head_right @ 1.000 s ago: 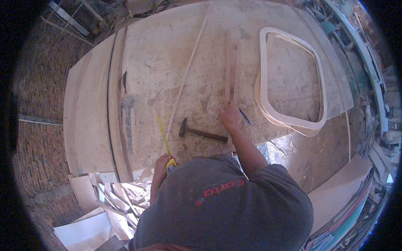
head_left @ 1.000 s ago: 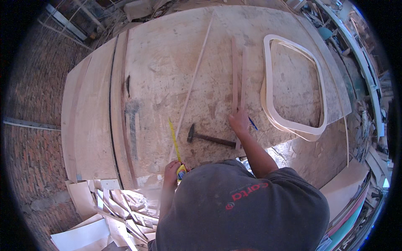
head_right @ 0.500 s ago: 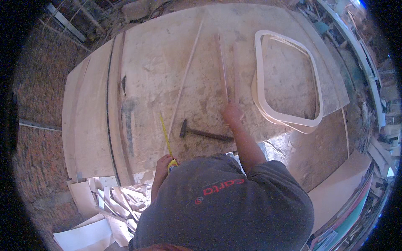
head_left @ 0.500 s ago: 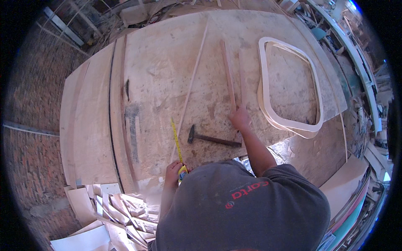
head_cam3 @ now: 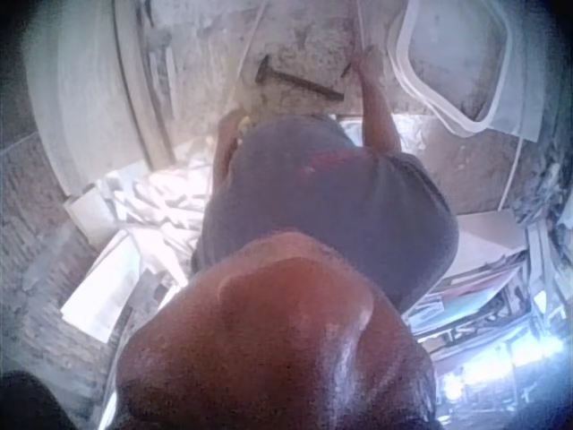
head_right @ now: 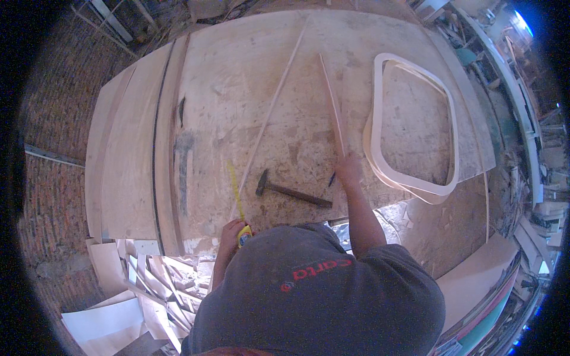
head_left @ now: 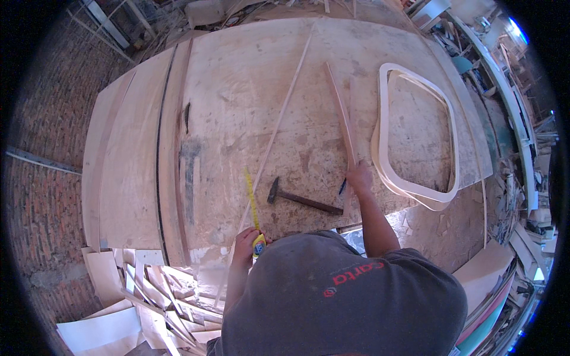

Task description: The person selects thin wooden strips from a pile, measures and marks them on a workbench, and then uses a hammer to nail the pieces together to form a frame.

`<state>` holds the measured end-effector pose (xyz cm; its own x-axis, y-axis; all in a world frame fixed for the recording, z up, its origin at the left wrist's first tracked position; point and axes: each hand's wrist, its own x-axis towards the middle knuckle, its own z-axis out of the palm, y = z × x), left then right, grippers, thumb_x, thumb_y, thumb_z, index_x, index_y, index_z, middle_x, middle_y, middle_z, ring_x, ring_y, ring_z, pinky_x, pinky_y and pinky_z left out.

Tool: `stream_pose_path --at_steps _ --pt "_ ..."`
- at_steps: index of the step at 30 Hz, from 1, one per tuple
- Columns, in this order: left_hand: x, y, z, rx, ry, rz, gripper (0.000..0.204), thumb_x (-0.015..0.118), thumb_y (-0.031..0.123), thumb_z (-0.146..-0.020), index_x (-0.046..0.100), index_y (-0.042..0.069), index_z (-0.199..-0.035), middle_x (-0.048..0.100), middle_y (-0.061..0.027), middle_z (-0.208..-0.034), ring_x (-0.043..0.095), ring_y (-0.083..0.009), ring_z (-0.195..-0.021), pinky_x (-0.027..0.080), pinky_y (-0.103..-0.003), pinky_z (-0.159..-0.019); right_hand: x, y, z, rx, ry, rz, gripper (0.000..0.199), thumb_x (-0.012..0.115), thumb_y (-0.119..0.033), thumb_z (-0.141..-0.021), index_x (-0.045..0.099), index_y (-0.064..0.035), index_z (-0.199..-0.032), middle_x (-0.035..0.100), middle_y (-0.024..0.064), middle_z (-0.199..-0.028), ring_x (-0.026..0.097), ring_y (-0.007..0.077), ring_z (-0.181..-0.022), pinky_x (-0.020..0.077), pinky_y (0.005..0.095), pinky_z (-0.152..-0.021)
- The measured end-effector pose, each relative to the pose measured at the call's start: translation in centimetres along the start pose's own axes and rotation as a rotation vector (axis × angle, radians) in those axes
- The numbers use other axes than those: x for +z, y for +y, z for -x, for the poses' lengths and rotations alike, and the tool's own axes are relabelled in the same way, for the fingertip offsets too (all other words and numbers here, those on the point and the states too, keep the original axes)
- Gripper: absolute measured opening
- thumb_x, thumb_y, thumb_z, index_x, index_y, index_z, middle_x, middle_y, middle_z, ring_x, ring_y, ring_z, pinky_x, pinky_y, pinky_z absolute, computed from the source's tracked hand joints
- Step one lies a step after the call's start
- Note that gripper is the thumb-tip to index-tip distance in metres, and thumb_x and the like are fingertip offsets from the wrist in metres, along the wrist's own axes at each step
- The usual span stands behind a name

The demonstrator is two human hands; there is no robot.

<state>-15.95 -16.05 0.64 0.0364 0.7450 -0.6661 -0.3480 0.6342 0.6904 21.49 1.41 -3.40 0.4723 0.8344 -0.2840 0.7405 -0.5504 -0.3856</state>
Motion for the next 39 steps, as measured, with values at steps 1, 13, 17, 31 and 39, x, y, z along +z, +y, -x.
stream_pose_path --at_steps 1,13,17,31,39 --pt "-0.1 -0.1 0.0 0.004 -0.005 0.002 0.016 0.05 0.01 -0.092 0.06 -0.003 -0.093 0.065 -0.0141 -0.077 0.068 -0.025 -0.073 0.054 -0.033 -0.067 -0.3 -0.2 -0.1 -0.01 -0.025 -0.009 0.063 0.071 -0.025 -0.07 0.049 0.0011 -0.123 0.063 0.0246 -0.108 0.061 0.0392 -0.102 0.0476 0.0456 -0.088" --pt "-0.5 -0.3 0.4 0.031 0.083 0.032 0.018 0.05 0.013 -0.093 0.059 -0.003 -0.094 0.065 -0.014 -0.078 0.068 -0.0259 -0.074 0.054 -0.033 -0.068 6.4 -5.1 -1.8 -0.028 -0.374 -1.048 0.035 0.065 -0.007 -0.073 0.047 -0.0024 -0.103 0.055 0.0076 -0.078 0.056 0.0207 -0.06 0.048 0.0365 -0.051" --pt "-1.6 -1.5 0.8 0.053 0.142 0.1 0.018 0.05 0.012 -0.093 0.059 -0.003 -0.092 0.064 -0.0134 -0.077 0.067 -0.0253 -0.072 0.054 -0.033 -0.068 9.2 -9.3 3.3 -0.018 -0.418 -1.068 0.036 0.068 -0.007 -0.075 0.047 -0.0026 -0.104 0.055 0.0096 -0.085 0.057 0.0209 -0.065 0.0476 0.0358 -0.049" --pt "-1.3 -2.4 1.1 0.058 0.202 0.118 0.018 0.051 0.014 -0.087 0.058 -0.003 -0.09 0.063 -0.0148 -0.075 0.066 -0.027 -0.071 0.054 -0.036 -0.068 9.1 -9.6 6.4 -0.08 -0.803 -0.739 0.032 0.068 -0.024 -0.083 0.063 -0.0021 -0.106 0.065 0.006 -0.086 0.062 0.0195 -0.065 0.0494 0.0308 -0.059" --pt "-0.4 -1.4 0.4 0.036 0.109 0.024 0.019 0.049 0.014 -0.091 0.06 -0.003 -0.091 0.065 -0.0138 -0.077 0.067 -0.025 -0.07 0.054 -0.033 -0.066 7.2 -7.0 4.9 -0.396 -0.542 -0.296 0.03 0.068 -0.029 -0.079 0.069 -0.0039 -0.095 0.069 0.0129 -0.08 0.066 0.024 -0.07 0.0509 0.0378 -0.064"
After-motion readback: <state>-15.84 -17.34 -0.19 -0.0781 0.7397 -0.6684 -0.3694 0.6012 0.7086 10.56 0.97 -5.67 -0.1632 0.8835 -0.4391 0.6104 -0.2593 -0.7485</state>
